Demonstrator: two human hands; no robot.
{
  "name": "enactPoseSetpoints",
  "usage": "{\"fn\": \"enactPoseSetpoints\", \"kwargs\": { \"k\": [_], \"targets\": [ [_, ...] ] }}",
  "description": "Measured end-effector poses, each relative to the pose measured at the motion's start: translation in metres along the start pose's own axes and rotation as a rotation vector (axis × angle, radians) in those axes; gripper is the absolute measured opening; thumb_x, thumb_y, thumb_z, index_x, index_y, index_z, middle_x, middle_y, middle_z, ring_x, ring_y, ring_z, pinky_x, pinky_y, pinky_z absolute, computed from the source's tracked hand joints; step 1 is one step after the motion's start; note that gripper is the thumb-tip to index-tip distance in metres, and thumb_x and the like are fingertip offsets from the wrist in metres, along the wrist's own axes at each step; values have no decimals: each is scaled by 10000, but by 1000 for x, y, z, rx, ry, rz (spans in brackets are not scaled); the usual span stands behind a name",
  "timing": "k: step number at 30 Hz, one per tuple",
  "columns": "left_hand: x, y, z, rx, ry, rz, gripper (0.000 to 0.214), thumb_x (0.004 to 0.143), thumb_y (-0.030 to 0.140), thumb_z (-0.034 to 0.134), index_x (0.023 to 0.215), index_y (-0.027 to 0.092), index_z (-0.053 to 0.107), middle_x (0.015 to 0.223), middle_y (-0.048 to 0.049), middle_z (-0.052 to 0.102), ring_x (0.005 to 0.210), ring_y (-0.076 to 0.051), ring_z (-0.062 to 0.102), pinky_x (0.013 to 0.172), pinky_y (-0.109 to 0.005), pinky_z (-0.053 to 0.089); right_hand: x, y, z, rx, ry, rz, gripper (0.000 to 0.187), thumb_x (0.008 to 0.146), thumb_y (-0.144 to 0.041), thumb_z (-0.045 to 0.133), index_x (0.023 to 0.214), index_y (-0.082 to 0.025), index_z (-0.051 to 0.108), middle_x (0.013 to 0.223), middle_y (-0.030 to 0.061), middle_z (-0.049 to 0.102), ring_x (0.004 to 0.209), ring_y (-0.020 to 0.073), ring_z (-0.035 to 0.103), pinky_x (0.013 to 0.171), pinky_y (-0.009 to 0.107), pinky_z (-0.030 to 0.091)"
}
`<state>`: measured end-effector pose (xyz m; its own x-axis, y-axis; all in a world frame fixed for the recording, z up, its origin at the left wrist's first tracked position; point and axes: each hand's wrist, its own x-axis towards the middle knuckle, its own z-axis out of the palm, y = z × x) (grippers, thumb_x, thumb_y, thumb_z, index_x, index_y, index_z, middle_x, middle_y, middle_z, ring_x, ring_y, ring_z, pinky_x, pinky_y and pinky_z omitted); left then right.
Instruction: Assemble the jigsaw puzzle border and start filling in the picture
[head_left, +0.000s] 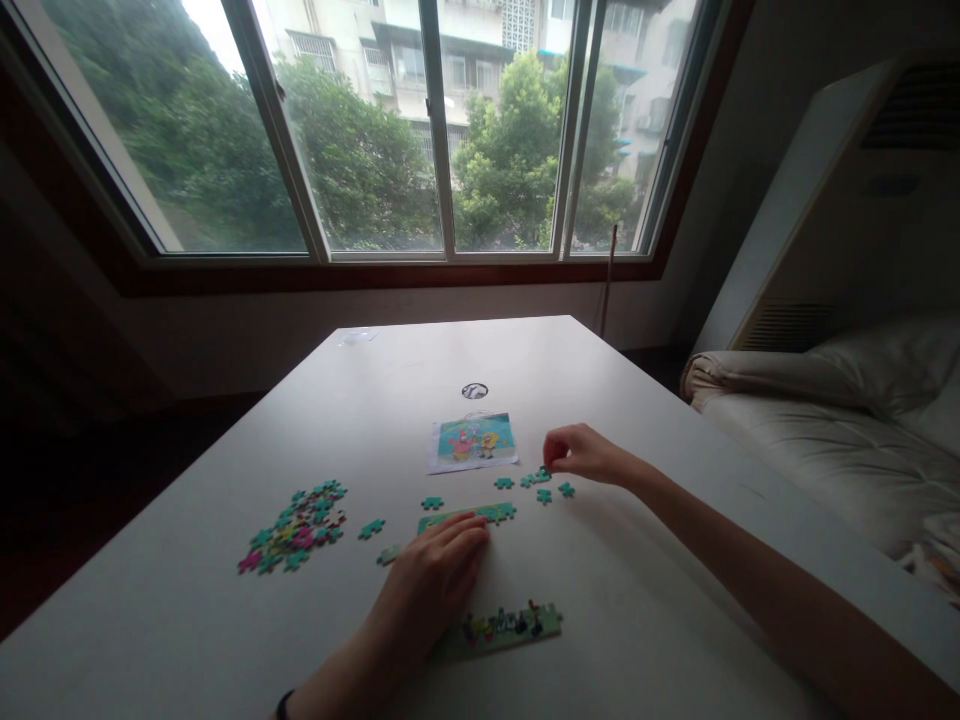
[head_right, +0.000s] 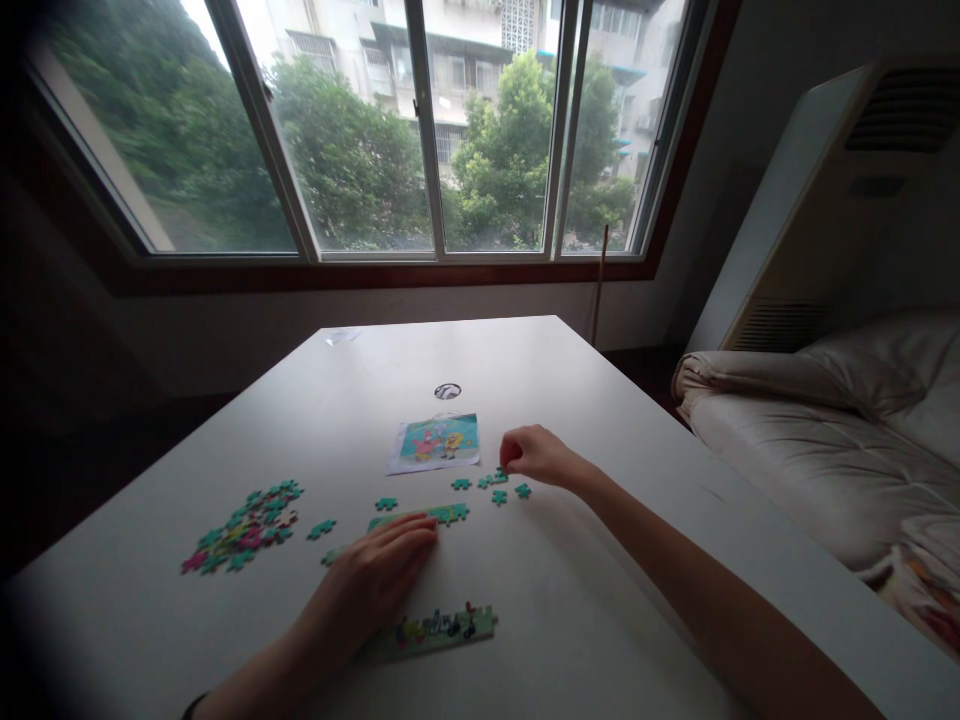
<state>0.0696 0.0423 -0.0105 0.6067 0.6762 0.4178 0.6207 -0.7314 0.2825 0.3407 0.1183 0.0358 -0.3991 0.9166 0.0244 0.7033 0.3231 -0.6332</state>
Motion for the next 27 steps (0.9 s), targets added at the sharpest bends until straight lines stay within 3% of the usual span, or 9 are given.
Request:
{"fn": "enactPoseSetpoints", "kwargs": {
  "k": [4,11,20,27],
  "targets": [
    [0,0,1,2,4,2,218,845,156,460,997,214,604,1098,-38,649,1038,-200,591,881,-352,503,-2,-15,14,120,-15,-18,119,654,-233,662,728,-144,634,658,1,632,594,109,548,532,199,400],
    [0,1,-1,1,-5,-1,230,845,150,454,1012,213,599,1104,-42,645,1040,-203,587,883,-350,501,-3,-28,45,238,-57,54,86,619,-181,672,688,-133,654,608,-8,627,578,110,545,520,190,390],
    [0,2,-2,-7,4,-5,213,842,151,463,986,214,607,1098,-33,648,1030,-198,593,876,-343,504,1,-23,49,290,-38,76,99,639,-173,629,710,-126,680,646,15,669,612,130,583,564,206,414],
    [0,2,-2,-8,11,-2,210,847,155,462,983,215,610,1095,-35,650,1027,-198,594,874,-340,505,-1,-25,49,194,-41,88,110,644,-184,616,709,-134,689,650,17,682,616,137,598,552,204,410]
  ]
}}
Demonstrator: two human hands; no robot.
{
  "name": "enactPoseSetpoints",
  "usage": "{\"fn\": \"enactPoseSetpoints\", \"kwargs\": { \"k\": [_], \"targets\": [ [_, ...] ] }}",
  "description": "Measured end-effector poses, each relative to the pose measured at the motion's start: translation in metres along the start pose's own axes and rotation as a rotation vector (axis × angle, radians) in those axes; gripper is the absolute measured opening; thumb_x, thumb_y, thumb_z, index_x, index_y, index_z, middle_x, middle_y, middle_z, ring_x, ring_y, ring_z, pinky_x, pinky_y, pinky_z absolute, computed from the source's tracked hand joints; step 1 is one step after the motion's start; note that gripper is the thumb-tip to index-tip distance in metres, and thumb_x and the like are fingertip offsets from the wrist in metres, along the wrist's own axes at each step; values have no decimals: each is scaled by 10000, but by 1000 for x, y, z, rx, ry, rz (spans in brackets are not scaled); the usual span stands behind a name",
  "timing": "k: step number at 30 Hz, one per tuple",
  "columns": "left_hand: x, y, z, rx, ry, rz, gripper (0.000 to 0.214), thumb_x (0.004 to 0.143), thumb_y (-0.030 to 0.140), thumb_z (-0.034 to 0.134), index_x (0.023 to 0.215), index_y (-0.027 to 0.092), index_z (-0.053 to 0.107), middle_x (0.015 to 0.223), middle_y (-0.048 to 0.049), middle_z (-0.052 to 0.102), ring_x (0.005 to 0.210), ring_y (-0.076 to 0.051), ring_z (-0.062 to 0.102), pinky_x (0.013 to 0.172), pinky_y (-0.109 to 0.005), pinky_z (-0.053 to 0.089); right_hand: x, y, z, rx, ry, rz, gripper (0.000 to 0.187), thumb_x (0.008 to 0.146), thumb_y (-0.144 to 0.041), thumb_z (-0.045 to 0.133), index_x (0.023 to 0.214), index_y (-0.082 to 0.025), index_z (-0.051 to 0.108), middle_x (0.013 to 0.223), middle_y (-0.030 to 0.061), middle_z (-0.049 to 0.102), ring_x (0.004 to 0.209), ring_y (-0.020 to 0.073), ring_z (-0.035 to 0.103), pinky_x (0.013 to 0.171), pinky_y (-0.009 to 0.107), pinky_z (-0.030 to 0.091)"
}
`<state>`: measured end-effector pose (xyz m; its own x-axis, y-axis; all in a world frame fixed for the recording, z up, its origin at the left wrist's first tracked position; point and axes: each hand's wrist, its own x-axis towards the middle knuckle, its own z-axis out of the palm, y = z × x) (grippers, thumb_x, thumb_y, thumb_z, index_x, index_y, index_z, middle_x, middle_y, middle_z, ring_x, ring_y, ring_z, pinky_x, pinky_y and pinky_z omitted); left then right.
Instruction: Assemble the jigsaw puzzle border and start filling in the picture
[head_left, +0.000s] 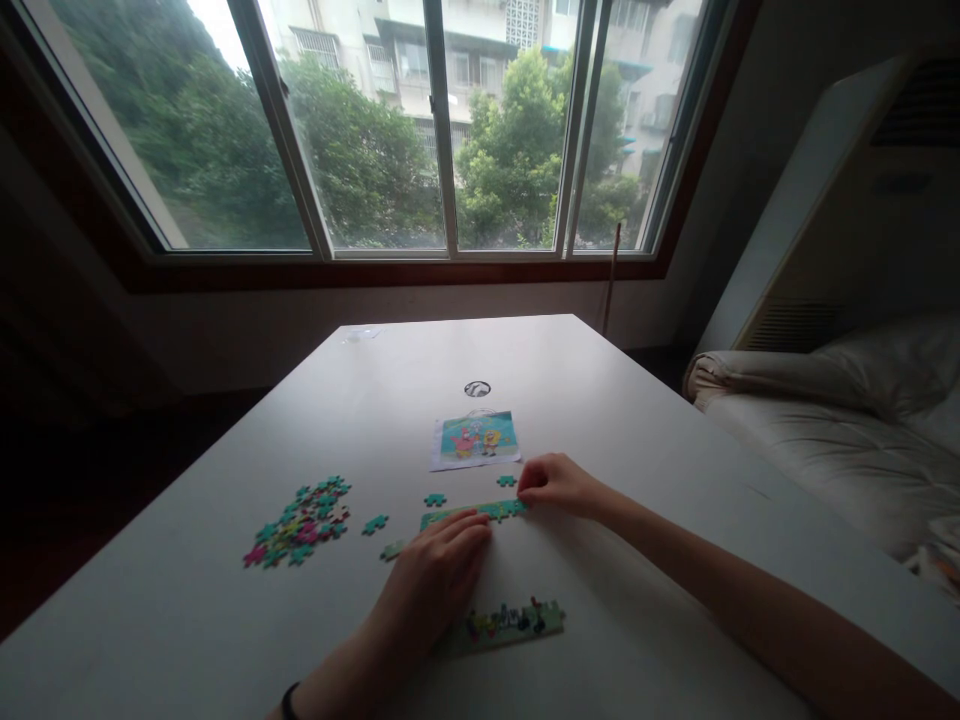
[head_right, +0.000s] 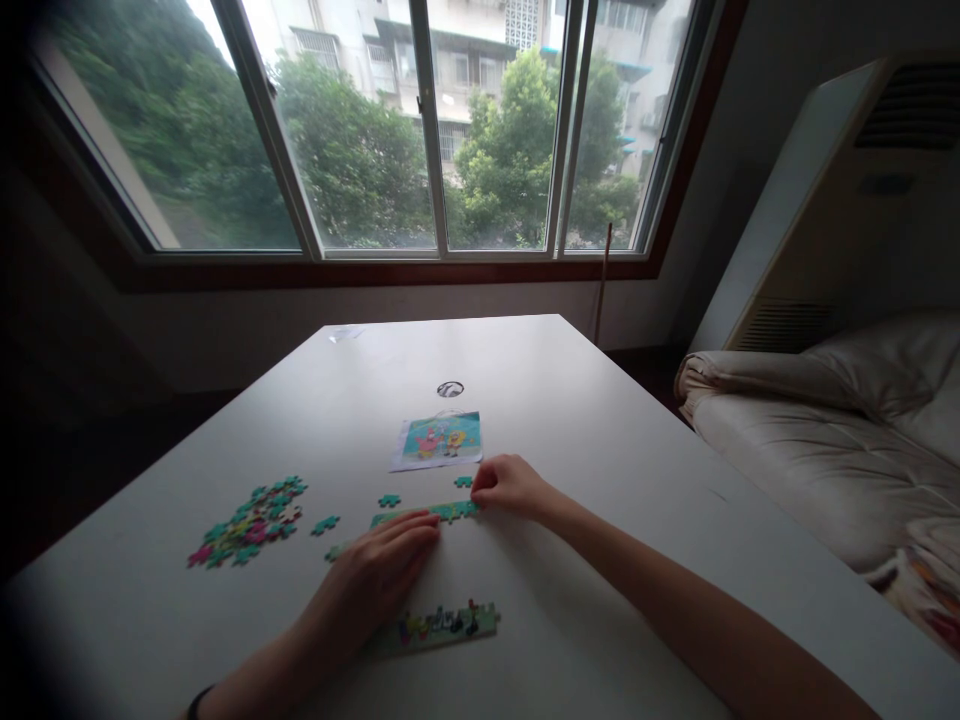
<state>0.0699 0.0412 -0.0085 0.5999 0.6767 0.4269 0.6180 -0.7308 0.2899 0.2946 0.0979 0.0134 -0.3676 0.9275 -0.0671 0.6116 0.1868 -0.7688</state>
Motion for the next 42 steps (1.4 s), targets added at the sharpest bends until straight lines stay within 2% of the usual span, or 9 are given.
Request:
{"fn": "enactPoseSetpoints", "kwargs": {
  "k": [16,21,25,27,31,33,38,42],
  "targets": [
    [-1,1,0,6,-15,-7,221,844,147,454,986,212,610,1095,-42,650,1037,-209,589,876,-360,505,-6,-10,8,-341,102,19,131,673,-193,548,731,-179,665,716,26,670,653,144,569,564,217,350],
    [0,1,0,5,-13,5,216,847,151,459,987,214,610,1093,-42,651,1033,-205,591,878,-354,503,-7,-12,11,-336,112,35,131,673,-179,546,734,-173,662,721,31,671,650,144,568,559,220,348],
    [1,0,0,3,11,13,219,841,150,461,983,216,613,1087,-45,653,1020,-205,600,867,-351,510,-2,-8,-1,-178,78,36,104,678,-193,579,730,-156,661,692,19,665,630,129,570,548,205,373],
    [1,0,0,1,8,10,219,841,148,462,984,217,612,1092,-43,652,1026,-204,598,873,-353,507,1,-4,-13,-135,112,53,117,694,-208,579,753,-152,663,690,16,667,621,125,573,548,205,384],
    [1,0,0,0,-5,-2,208,842,155,466,978,216,611,1095,-36,651,1033,-204,593,879,-354,505,8,9,-37,-251,261,75,127,715,-230,581,763,-157,673,744,31,679,679,140,583,615,227,404],
    [1,0,-1,-2,-4,-5,202,845,161,466,970,219,613,1091,-31,653,1033,-202,593,878,-350,505,11,17,-45,-290,273,118,130,721,-226,578,773,-154,673,774,41,681,701,143,588,629,227,405],
    [0,1,-1,0,-2,-1,202,847,161,459,967,214,613,1087,-33,655,1028,-198,596,876,-345,506,13,31,-46,-391,248,173,135,724,-234,573,783,-163,672,782,43,663,704,146,576,616,224,392],
    [0,0,1,4,-23,-9,208,845,153,462,977,217,609,1105,-31,646,1051,-198,582,890,-349,496,10,29,-46,-455,246,57,132,706,-242,602,781,-166,679,837,52,622,702,141,553,629,227,395]
  ]
}}
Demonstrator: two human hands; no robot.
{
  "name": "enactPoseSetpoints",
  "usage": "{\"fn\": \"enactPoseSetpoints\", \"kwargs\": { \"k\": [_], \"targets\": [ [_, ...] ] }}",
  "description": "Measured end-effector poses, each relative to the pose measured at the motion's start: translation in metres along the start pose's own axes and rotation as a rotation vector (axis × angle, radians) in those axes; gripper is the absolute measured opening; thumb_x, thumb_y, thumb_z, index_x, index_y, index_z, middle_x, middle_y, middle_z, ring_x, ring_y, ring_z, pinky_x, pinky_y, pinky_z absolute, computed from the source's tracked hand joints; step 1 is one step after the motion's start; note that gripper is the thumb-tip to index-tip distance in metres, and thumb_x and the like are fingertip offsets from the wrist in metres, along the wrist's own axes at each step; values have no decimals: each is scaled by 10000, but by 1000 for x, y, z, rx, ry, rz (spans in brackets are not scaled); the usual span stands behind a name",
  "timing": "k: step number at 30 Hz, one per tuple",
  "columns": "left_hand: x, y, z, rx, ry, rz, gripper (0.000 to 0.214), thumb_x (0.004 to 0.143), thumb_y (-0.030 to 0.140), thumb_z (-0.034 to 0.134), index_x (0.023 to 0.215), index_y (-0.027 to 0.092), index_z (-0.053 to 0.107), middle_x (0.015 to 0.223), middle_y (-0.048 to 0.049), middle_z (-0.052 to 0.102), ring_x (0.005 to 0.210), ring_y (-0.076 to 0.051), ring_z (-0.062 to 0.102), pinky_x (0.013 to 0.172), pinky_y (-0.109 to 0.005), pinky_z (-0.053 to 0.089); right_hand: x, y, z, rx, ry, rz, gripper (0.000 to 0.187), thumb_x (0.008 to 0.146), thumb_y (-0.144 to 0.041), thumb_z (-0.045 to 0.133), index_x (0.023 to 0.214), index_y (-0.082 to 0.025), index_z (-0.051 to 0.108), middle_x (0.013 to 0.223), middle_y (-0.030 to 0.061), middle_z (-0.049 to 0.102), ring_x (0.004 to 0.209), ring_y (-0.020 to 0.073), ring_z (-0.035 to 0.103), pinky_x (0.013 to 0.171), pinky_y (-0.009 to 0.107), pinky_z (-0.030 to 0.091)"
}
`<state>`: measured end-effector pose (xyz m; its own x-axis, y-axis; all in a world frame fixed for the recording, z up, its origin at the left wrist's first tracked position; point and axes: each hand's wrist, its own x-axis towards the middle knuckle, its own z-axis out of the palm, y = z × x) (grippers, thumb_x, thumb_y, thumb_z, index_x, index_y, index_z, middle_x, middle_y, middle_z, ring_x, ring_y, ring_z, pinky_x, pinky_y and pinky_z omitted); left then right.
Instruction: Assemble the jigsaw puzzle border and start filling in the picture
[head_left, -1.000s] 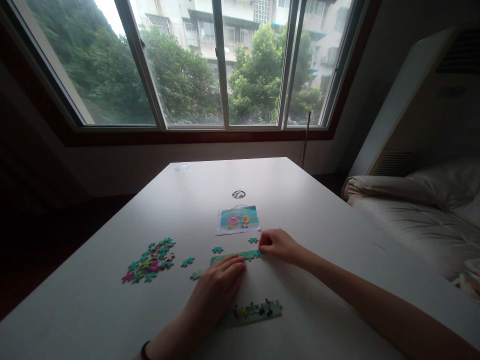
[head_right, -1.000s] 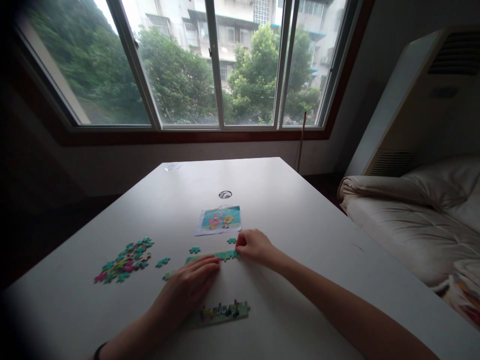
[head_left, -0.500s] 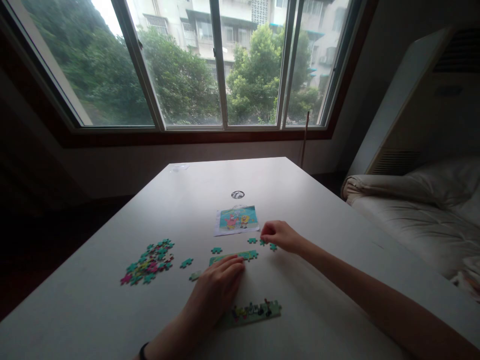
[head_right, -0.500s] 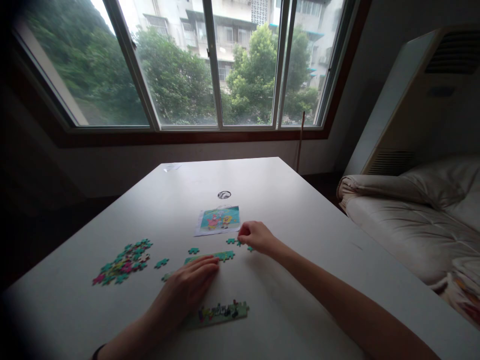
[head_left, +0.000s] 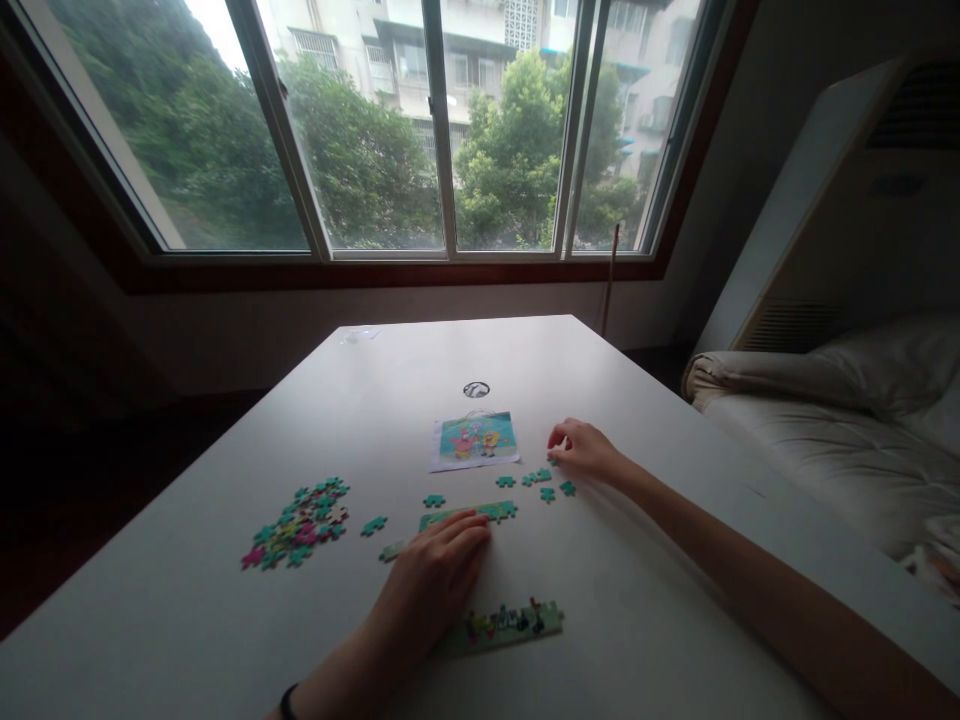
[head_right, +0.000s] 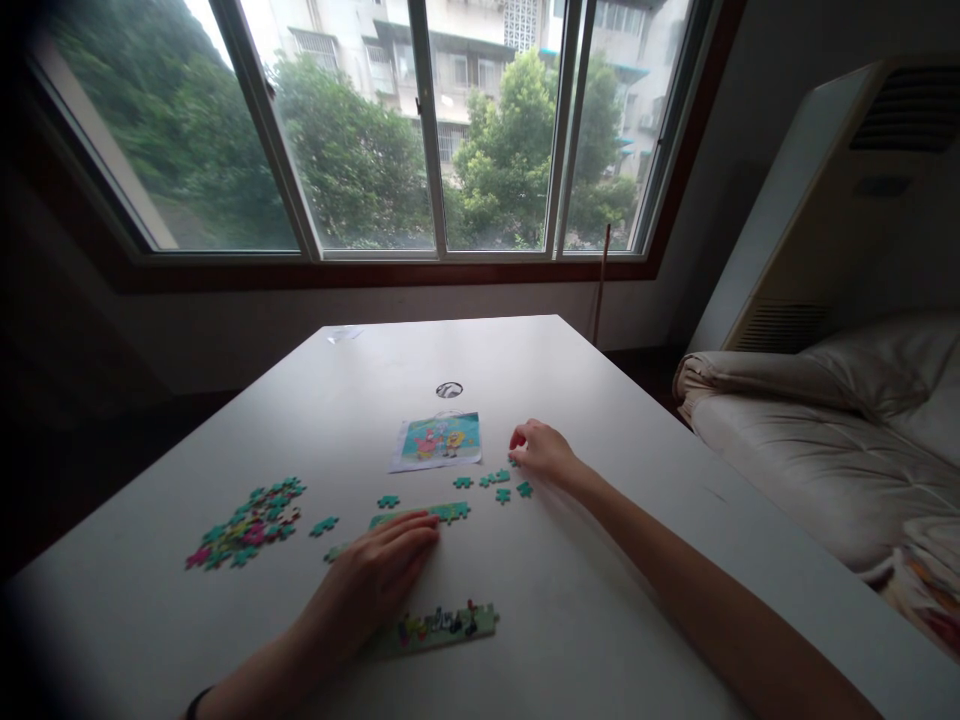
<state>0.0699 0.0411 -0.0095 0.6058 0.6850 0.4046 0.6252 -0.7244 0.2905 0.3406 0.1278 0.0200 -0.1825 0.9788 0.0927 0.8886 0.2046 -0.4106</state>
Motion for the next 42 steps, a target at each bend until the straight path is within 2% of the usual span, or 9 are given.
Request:
{"fn": "enactPoseSetpoints", "kwargs": {
  "k": [4,8,13,23,32,42],
  "targets": [
    [-1,-1,0,-3,3,3,215,844,150,462,986,216,609,1102,-32,648,1047,-197,584,887,-345,498,-4,-4,-8,83,-122,-192,124,698,-252,636,759,-161,693,775,36,602,680,130,542,612,213,396],
    [-1,0,0,-6,19,7,212,836,145,463,967,215,616,1091,-29,653,1038,-197,589,879,-345,503,-7,-5,-12,115,-265,-304,178,655,-308,694,759,-164,700,752,21,580,664,124,530,581,202,384],
    [0,0,0,1,33,14,211,836,151,462,958,212,622,1081,-31,659,1029,-198,595,874,-344,507,-11,-9,-11,105,-318,-348,268,574,-350,762,761,-169,697,767,15,565,676,128,516,586,207,382],
    [0,-1,1,-6,8,-1,211,843,153,465,976,215,616,1102,-32,648,1046,-204,583,883,-358,498,-18,-24,-8,154,-380,-418,163,641,-219,711,780,-149,664,770,12,593,661,113,521,591,201,390],
    [0,1,0,-2,19,-2,217,847,150,456,979,214,616,1094,-36,652,1034,-208,590,871,-362,505,-28,-41,-2,143,-308,-483,95,669,-183,643,752,-150,611,710,-5,589,640,105,512,568,189,374],
    [-1,-1,1,-2,-2,-11,219,842,145,459,985,218,610,1111,-32,642,1058,-206,573,896,-356,490,-31,-49,8,37,-171,-503,139,643,-117,599,773,-165,594,764,17,604,660,118,516,591,205,366]
  ]
}}
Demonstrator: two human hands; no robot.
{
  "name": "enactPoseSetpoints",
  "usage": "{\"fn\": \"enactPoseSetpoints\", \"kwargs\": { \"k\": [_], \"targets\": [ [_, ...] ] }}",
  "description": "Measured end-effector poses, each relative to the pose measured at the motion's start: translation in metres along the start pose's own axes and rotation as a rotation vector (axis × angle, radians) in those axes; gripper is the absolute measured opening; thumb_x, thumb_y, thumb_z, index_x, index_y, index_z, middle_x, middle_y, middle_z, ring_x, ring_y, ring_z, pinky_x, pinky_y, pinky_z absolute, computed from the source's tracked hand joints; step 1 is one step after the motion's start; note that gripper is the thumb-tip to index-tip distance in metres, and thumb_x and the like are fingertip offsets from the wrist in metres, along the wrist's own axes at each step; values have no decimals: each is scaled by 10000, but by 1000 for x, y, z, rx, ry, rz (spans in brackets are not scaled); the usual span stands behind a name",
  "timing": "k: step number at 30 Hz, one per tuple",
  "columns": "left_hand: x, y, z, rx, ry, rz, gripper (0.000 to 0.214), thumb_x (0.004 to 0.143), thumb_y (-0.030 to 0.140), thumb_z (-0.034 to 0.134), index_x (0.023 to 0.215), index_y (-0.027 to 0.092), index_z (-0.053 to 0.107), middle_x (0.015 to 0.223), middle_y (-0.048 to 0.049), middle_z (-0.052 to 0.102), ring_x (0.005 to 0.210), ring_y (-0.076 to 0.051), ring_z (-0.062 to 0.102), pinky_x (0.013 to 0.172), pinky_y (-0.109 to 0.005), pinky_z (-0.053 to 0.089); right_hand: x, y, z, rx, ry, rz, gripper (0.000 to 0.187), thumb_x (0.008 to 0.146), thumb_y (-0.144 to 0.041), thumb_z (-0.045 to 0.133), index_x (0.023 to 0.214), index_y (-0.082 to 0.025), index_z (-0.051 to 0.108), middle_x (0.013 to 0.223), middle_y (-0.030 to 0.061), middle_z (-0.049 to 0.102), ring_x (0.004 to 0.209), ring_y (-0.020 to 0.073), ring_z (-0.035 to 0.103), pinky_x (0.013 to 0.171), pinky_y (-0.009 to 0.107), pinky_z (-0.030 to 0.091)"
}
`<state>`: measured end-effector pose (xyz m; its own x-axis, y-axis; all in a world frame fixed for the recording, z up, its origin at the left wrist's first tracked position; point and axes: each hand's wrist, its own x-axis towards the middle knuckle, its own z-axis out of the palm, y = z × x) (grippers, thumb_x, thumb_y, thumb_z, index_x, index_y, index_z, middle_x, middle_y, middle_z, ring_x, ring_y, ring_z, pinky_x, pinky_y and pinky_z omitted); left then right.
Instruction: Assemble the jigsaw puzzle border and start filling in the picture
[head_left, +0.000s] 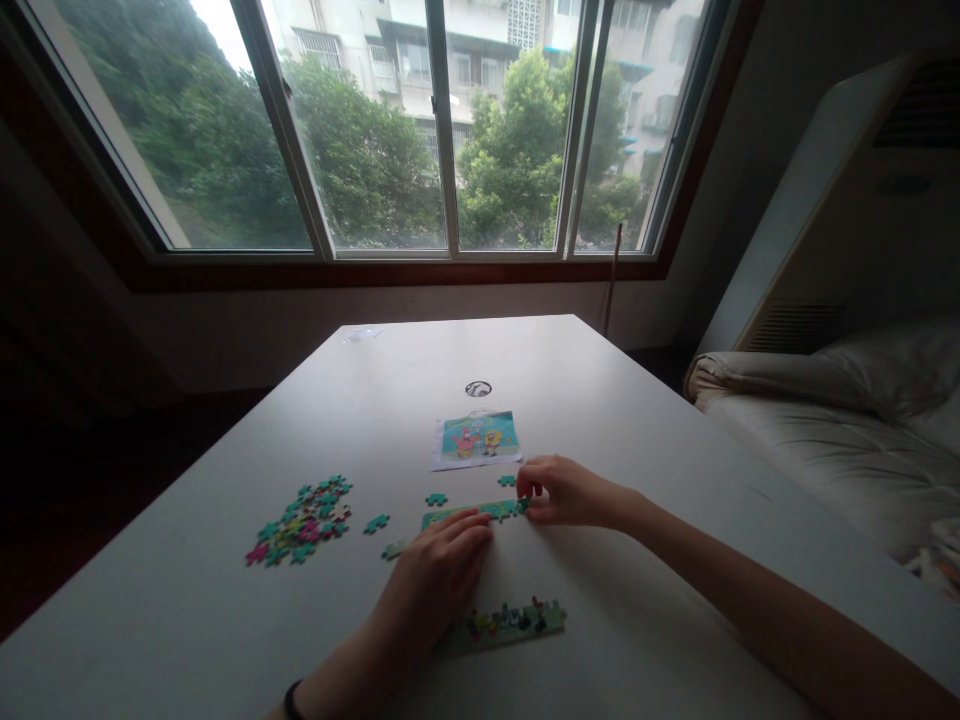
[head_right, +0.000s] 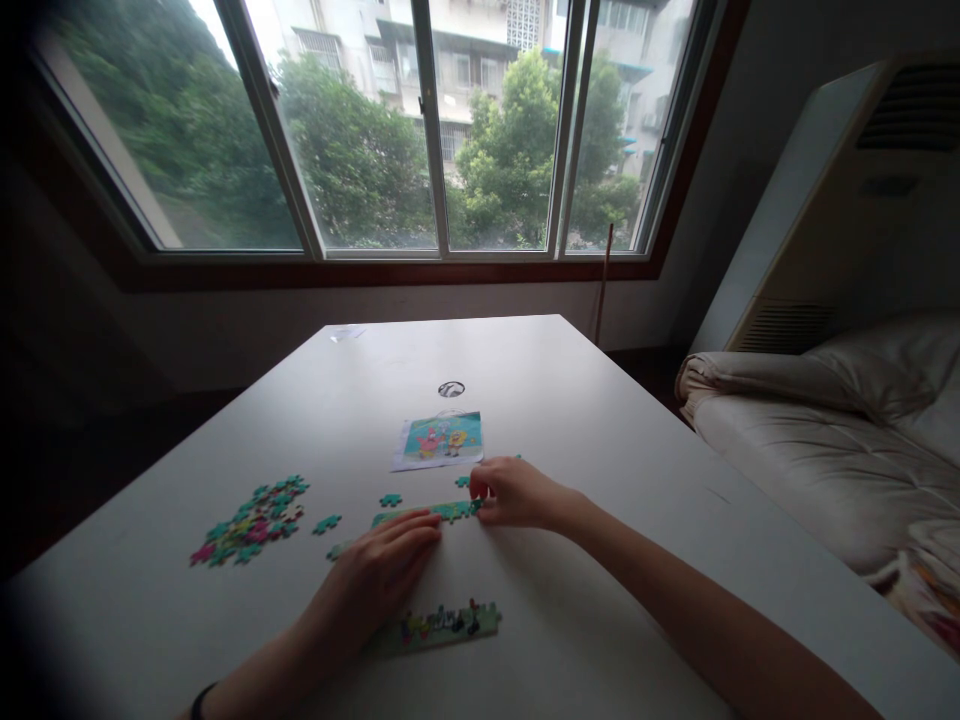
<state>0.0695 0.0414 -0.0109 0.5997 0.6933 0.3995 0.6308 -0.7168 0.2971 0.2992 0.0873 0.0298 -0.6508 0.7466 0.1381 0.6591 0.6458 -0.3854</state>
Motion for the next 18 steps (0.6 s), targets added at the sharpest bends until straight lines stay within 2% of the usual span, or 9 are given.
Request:
{"fn": "enactPoseSetpoints", "kwargs": {
  "k": [8,14,18],
  "targets": [
    [0,2,-2,-1,-13,-5,216,845,149,460,986,221,606,1119,-25,638,1062,-204,568,896,-359,489,0,0,1,-17,15,-5,126,652,-122,604,770,-167,604,793,23,620,678,123,533,594,205,375],
    [0,0,0,-5,-1,7,223,845,147,456,991,220,608,1115,-33,640,1058,-203,572,896,-353,489,1,2,3,-31,21,-9,49,688,-133,595,710,-167,623,762,20,615,661,116,538,603,202,384],
    [0,1,-1,-13,4,7,223,842,146,462,990,221,610,1113,-34,641,1054,-204,575,889,-353,494,0,0,-1,-11,6,7,107,691,-138,590,785,-170,630,779,21,615,658,117,540,596,205,387]
  ]
}}
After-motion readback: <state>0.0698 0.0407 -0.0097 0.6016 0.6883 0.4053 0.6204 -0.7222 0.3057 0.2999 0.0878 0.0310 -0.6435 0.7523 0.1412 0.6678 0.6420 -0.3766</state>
